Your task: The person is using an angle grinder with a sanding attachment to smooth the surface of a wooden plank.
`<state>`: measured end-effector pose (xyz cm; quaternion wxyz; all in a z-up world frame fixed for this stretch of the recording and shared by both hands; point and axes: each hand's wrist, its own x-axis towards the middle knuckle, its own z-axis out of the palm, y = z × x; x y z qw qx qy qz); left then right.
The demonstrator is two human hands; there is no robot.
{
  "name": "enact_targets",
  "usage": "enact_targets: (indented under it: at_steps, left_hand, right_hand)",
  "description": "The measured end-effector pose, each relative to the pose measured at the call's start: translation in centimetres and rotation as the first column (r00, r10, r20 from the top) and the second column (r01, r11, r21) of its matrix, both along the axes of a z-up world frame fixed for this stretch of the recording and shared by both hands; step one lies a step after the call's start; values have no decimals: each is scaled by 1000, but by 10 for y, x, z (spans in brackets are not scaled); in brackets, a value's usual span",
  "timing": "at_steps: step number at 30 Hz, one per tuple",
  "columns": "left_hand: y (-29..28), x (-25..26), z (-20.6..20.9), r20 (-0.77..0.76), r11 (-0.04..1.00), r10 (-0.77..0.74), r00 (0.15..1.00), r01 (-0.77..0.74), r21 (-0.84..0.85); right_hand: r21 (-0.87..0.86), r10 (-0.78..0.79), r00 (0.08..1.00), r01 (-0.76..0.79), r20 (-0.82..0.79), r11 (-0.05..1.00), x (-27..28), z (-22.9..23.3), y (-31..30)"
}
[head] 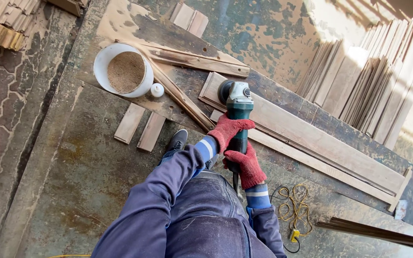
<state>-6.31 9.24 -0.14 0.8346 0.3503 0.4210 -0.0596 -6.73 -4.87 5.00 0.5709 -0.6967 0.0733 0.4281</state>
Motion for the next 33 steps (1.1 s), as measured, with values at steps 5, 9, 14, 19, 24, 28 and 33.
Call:
enact_targets:
  at_steps: [5,9,14,19,24,28,33]
  left_hand:
    - [58,-14,27,275,865,-477,835,502,-25]
    - [22,-24,0,-54,989,136,989,-138,-47]
    - [1,-1,-56,-72,989,138,988,-141,-40]
    - [-23,17,-40,14,989,85,996,-83,-122]
    - [-13,8,-16,-49,998,54,997,-54,-10]
    - [-8,4,-73,-12,928,341,940,-339,-153]
    - [14,-11,-23,-57,980,184,981,-187,-66]
  right_hand:
    - [-6,45,999,-45,-15,999,-4,-5,16]
    - [-29,75,997,-75,-17,997,-7,6,28]
    - [-43,57,998,-57,-10,997,-2,1,16]
    - [-77,-15,1000,14,-2,997,2,14,1]
    - [-74,3,1000,-3,-9,997,2,12,5]
    - [-46,75,997,-76,-27,996,1,4,18]
    - [-36,75,997,-76,-26,996,0,5,24]
